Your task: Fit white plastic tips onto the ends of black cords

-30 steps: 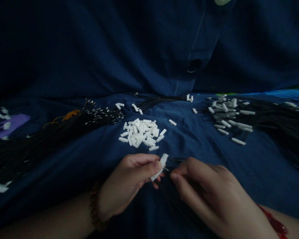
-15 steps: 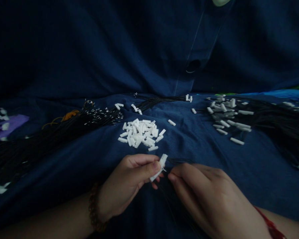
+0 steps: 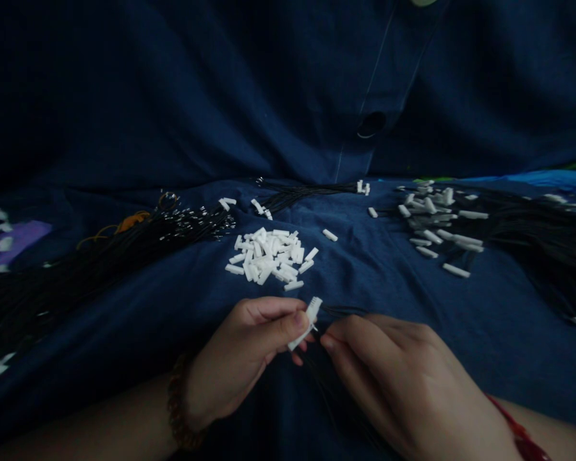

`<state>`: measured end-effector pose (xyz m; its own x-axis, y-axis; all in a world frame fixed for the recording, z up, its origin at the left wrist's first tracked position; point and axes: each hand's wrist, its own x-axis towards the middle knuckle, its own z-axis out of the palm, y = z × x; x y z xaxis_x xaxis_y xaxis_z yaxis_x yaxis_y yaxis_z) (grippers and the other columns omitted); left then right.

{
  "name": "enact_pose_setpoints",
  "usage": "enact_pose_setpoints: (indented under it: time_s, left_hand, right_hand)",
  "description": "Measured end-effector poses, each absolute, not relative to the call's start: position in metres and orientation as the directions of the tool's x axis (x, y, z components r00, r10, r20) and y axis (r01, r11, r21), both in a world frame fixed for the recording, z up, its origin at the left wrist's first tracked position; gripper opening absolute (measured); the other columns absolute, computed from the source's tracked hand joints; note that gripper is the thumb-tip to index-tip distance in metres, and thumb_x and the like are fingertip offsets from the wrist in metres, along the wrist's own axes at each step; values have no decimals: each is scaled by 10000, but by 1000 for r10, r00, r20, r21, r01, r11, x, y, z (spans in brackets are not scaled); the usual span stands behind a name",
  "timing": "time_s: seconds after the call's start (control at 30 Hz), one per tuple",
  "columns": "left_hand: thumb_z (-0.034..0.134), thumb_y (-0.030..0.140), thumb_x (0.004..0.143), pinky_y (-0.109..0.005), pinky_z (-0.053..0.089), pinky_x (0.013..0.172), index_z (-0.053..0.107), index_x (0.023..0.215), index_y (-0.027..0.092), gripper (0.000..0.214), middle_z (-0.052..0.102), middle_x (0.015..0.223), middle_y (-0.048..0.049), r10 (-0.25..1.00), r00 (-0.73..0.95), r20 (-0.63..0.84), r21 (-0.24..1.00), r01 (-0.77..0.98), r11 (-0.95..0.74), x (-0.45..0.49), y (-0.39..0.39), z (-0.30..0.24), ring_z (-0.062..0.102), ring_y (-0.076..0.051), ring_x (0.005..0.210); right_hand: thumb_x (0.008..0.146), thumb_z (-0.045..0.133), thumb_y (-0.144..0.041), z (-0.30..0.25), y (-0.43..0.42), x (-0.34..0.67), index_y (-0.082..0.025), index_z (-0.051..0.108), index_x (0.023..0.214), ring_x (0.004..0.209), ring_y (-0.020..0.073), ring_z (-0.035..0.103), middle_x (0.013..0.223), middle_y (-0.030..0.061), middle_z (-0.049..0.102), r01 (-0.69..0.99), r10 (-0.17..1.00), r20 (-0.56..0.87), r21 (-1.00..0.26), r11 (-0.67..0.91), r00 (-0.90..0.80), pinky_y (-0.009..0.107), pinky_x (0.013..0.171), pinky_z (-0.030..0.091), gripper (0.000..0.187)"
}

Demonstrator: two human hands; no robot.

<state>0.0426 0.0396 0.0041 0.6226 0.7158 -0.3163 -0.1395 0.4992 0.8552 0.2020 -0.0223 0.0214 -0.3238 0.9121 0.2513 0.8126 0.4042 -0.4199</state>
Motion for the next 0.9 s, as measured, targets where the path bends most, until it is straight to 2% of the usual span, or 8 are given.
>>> enact_pose_setpoints:
  time_s: [0.23,0.4,0.6,0.8,0.9]
  left_hand:
    - [570,221,769,-190,382,565,683,825,139,151,577,670,-8,716,623,-315,862,-128,491,43,40,2,491,-94,640]
    - [597,219,749,-201,400,563,680,852,150,150,596,674,-7,755,581,-304,913,-48,405,45,38,2,500,-104,645]
    - [570,212,768,-205,410,555,674,761,158,118,595,667,6,790,555,-258,952,7,306,47,35,1,510,-108,645]
    - [571,252,773,-197,409,588,663,831,178,132,599,669,16,808,525,-269,950,7,312,45,35,0,519,-97,645]
    - [580,263,764,-191,408,579,651,772,165,121,591,666,11,826,488,-282,938,-40,344,42,40,2,516,-97,647]
  right_hand:
    - [868,358,-164,20,-21,203,-157,517,739,539,145,485,609,22,512,814,905,264,-403,417,-333,244,500,347,205]
    - [865,372,-176,19,-21,203,-161,512,734,521,142,478,597,16,510,825,904,270,-383,416,-331,245,484,323,192]
    - [860,376,-153,17,-20,199,-164,485,720,490,130,455,577,1,497,832,902,288,-367,415,-322,245,466,285,178]
    - [872,393,-198,19,-12,205,-176,506,769,560,132,486,638,-1,523,839,914,217,-365,403,-344,243,508,332,155]
    - [852,443,-200,25,-9,216,-182,510,862,665,136,509,733,2,544,830,897,262,-352,433,-356,252,596,379,69]
